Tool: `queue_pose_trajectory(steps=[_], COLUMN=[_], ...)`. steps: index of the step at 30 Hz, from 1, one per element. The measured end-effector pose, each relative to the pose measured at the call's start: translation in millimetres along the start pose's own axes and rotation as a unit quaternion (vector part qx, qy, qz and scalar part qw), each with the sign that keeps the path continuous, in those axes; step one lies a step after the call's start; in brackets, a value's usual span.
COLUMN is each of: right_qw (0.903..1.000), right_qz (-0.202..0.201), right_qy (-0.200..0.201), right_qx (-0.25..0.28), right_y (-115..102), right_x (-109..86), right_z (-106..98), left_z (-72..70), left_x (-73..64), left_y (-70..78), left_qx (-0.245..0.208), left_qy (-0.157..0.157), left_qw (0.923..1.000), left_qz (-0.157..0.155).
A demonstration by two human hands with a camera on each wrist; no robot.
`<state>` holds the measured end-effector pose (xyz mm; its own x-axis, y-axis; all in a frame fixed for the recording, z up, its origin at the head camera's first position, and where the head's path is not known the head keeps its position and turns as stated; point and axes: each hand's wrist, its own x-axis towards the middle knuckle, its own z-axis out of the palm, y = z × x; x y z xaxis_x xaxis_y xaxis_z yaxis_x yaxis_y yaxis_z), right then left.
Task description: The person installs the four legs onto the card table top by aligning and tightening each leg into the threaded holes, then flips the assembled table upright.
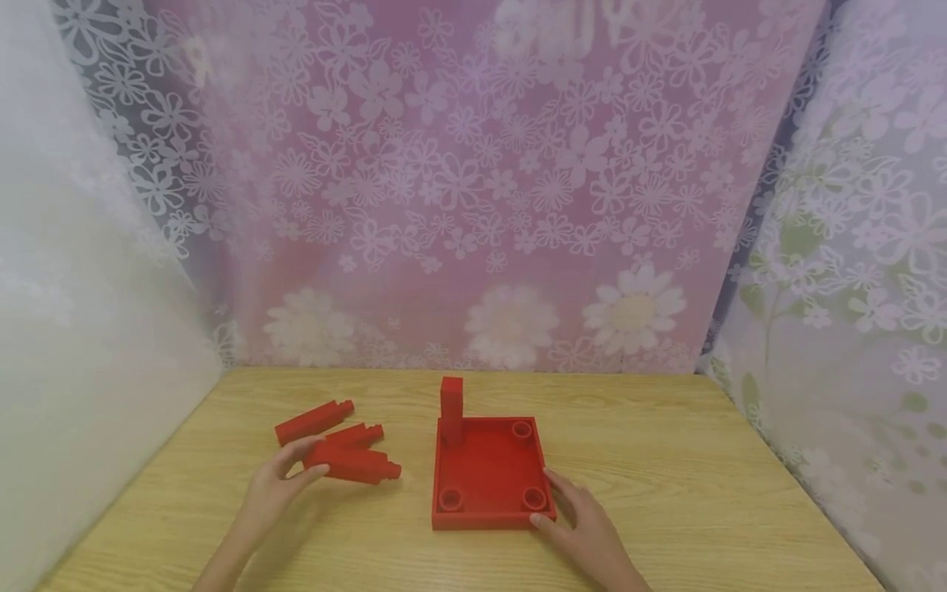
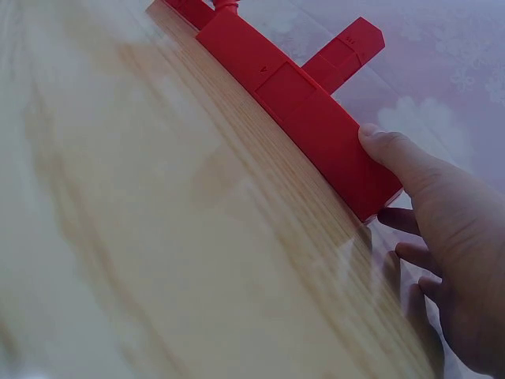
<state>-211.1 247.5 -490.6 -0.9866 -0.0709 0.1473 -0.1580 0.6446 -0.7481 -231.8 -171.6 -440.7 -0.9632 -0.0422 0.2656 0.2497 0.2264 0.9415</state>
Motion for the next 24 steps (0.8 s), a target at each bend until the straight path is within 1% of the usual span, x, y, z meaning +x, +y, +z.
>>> queue_pose_trajectory(steps=[5, 12, 14, 24], right_qw=[1.0000, 1.0000, 1.0000, 1.0000], right_qz=[-0.002, -0.005, -0.007, -0.009], right_qy=[-0.003, -0.003, -0.001, 0.002], right_qx=[0.001, 0.001, 0.000, 0.002], right_y=[-3.8, -3.1, -2.2, -1.2], right_x=[-0.4, -1.2, -1.2, -1.2], right_z=[-1.8, -1.7, -1.3, -0.9], left_z=[4.0, 15.3, 18.7, 33.2], left_x=[3.0, 6.8, 7.4, 13.7], left_y=[9.5, 22.8, 25.3, 38.9], left_qx=[0.005, -0.026, -0.032, -0.057], left_qy=[-0.010, -0.021, -0.026, -0.031], left_qw=[0.9999, 0.9991, 0.9987, 0.9978], left_qz=[0.001, 0.026, 0.029, 0.012])
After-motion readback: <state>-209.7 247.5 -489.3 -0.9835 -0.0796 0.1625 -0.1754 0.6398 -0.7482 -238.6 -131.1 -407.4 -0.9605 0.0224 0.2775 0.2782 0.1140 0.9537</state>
